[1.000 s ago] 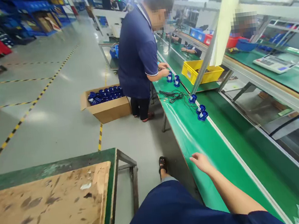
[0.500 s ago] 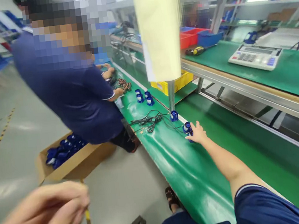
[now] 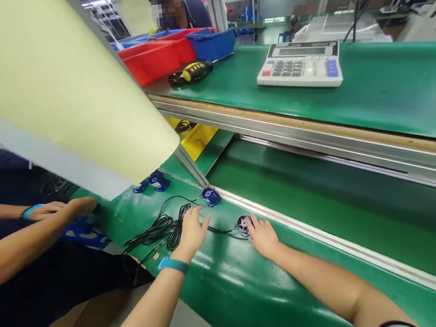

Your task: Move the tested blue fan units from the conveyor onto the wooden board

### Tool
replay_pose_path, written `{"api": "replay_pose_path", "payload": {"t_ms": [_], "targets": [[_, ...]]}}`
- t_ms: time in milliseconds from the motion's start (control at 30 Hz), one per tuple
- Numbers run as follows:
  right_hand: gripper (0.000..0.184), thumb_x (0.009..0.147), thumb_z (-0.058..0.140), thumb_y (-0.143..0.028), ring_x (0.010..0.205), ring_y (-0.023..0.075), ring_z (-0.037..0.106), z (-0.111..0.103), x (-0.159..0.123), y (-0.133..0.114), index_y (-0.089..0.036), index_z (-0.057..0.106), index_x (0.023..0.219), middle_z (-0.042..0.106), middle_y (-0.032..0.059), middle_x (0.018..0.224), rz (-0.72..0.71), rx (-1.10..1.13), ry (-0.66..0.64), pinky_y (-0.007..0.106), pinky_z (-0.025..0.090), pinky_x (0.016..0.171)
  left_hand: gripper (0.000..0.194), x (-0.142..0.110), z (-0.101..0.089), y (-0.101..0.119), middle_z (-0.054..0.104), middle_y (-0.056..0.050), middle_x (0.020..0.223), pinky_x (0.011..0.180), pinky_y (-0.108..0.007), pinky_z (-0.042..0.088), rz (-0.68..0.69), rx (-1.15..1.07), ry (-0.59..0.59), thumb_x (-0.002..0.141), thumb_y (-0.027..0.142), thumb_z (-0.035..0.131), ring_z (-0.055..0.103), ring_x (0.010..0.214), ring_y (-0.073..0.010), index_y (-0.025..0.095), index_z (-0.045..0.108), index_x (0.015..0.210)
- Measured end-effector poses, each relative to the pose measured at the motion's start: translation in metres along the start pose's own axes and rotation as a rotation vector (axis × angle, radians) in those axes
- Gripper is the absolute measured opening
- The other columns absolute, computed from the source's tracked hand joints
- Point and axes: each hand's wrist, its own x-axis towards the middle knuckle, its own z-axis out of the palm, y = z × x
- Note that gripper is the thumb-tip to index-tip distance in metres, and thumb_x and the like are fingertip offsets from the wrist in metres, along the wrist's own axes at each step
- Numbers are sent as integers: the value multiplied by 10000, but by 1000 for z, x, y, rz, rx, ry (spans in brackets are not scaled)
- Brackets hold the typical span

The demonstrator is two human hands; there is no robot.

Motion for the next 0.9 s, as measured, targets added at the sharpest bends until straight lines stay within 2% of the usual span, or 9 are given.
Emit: {"api": "replay_pose_path", "payload": {"t_ms": [167,233,300,367,433,533,667,800,900], "targets": [[538,945,532,-199,1115,312,628,20,-31,34,-163,505,1481,498,209,1507,-29,-93,67,463,464,971,535,61,22,-20,455,-282,1462,1127,-500,427,-13,321,-114,923,282,576,425,1399,-388,37,482,1390],[496,942,541,-199,1053,299,648,27,-38,54,-147,555,1435,552,215,1453,-87,-132,134,447,478,931,675,76,24,-29,351,-279,1558,1156,-509,397,8,391,-174,900,278,635,360,1457,-399,83,393,1498],[453,952,527,-197,1016,290,658,32,-43,76,-150,588,1398,605,204,1394,-176,-174,213,442,481,912,823,89,27,-31,199,-231,1652,1181,-525,364,82,441,-284,847,225,705,308,1491,-414,202,314,1570],[416,967,505,-194,1030,288,659,34,-47,96,-162,609,1369,630,192,1362,-241,-203,284,435,479,902,892,101,31,-28,131,-179,1684,1165,-509,387,120,454,-426,809,168,734,398,1443,-410,308,303,1577],[380,989,488,-210,1034,284,662,34,-49,109,-160,621,1342,629,195,1359,-238,-213,331,424,477,886,815,107,37,-21,226,-181,1645,1092,-466,463,75,438,-522,839,177,699,577,1281,-364,324,344,1557],[386,1017,498,-326,1014,287,670,30,-50,106,-125,617,1324,596,233,1384,-121,-199,345,420,475,869,624,100,46,-11,434,-189,1462,957,-425,540,6,406,-541,927,253,590,694,1041,-294,279,397,1520],[457,1013,502,-464,1054,308,664,23,-40,83,-107,620,1273,611,255,1343,50,-175,276,422,458,905,558,67,49,2,503,-158,1322,896,-384,552,2,366,-568,944,336,585,698,1000,-275,264,429,1476],[359,1041,444,-410,1019,294,671,10,-31,75,-136,658,1131,614,238,1335,87,-150,168,403,432,897,554,29,43,16,561,-158,1235,852,-365,550,-49,359,-587,923,316,623,703,972,-276,220,447,1439],[326,1054,400,-333,1012,289,667,-1,-31,74,-152,651,1159,610,232,1324,100,-166,102,388,401,862,515,4,35,27,595,-138,1175,839,-352,547,-100,342,-557,917,321,639,706,962,-273,219,486,1398]]}}
